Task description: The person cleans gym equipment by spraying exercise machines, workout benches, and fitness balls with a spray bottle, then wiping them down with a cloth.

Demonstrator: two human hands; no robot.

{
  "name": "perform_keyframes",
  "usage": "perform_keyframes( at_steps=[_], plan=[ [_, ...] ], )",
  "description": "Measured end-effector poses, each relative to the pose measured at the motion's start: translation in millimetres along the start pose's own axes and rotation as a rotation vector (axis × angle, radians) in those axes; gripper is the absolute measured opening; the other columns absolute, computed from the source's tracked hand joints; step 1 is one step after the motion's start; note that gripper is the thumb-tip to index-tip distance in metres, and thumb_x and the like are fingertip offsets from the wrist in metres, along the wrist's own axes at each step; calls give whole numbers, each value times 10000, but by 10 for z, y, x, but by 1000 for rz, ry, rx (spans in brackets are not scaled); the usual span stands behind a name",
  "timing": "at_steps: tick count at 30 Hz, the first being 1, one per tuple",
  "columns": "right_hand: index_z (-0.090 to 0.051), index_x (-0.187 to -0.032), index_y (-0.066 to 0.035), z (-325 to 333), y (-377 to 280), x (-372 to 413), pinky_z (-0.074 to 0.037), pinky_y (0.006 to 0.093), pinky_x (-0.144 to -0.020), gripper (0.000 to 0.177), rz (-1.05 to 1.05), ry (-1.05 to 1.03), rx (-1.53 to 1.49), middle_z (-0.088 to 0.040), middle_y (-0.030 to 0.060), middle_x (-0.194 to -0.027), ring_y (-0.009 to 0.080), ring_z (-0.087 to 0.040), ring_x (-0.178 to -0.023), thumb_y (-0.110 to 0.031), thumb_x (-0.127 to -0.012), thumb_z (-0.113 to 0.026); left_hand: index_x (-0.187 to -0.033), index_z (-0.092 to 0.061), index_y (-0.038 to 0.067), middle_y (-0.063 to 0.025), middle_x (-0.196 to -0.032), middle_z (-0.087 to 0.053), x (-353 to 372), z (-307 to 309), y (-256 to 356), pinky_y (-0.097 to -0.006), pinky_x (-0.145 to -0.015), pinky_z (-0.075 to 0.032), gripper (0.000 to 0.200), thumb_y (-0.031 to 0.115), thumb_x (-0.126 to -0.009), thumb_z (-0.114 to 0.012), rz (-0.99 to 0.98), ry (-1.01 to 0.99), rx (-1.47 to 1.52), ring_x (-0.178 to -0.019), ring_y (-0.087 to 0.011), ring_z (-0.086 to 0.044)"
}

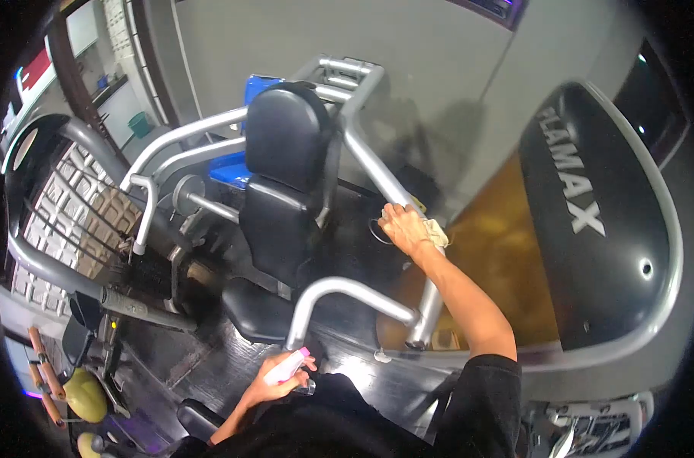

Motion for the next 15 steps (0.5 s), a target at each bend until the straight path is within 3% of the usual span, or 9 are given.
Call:
perform_keyframes(
  at_steps=[3,4,5,9,11,15],
  plan=[
    [-690,-886,-196,-67,28,-493,-404,365,-856,156,74,103,53,-587,1,-952,167,-559,-1004,-183,-854,-537,-1156,-597,-15,-96,-1017,-679,73,109,53,-257,-712,-544,299,-34,-858,-613,56,112,-55,-784,-120,-663],
    [-688,-894,-205,-46,30,-652,-399,362,-846,156,90,130,100,-583,0,-950,162,-544,-1020,-187,-855,-538,-1140,-608,-11,-93,-1009,-685,96,148,36,-254,-705,-541,285,-11,-856,-628,71,149,-75,-785,-119,-662],
    [-685,-894,-208,-32,55,-822,-394,363,-843,152,91,166,75,-583,1,-950,162,-538,-1019,-192,-853,-540,-1122,-624,2,-85,-997,-693,92,197,151,-254,-684,-538,271,26,-853,-651,-105,197,-193,-779,-116,-662],
    [-689,-927,-213,87,194,-1269,-379,371,-804,171,42,256,-33,-574,21,-933,189,-533,-993,-149,-826,-566,-1122,-630,14,-80,-998,-692,129,233,46,-252,-681,-532,271,35,-853,-659,24,254,-84,-794,-116,-659],
    [-693,-945,-217,123,221,-1317,-379,372,-793,193,14,247,-67,-576,26,-935,192,-533,-996,-133,-822,-570,-986,-658,29,-70,-978,-677,96,255,55,-269,-717,-515,148,15,-839,-646,58,309,-60,-787,-123,-653],
    [-702,-1004,-240,289,337,-880,-382,374,-761,260,-178,304,-130,-586,39,-934,205,-563,-922,-111,-817,-576,-985,-658,33,-64,-973,-672,57,232,-10,-264,-702,-509,169,-3,-822,-640,65,291,-61,-769,-120,-644]
  ],
)
Point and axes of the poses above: each hand's wrist, its own x-axis away from the middle knuckle, its own z-axis out of the back of the hand, y = z × x, the point moved 9 cm from there along -x, towards the middle knuckle
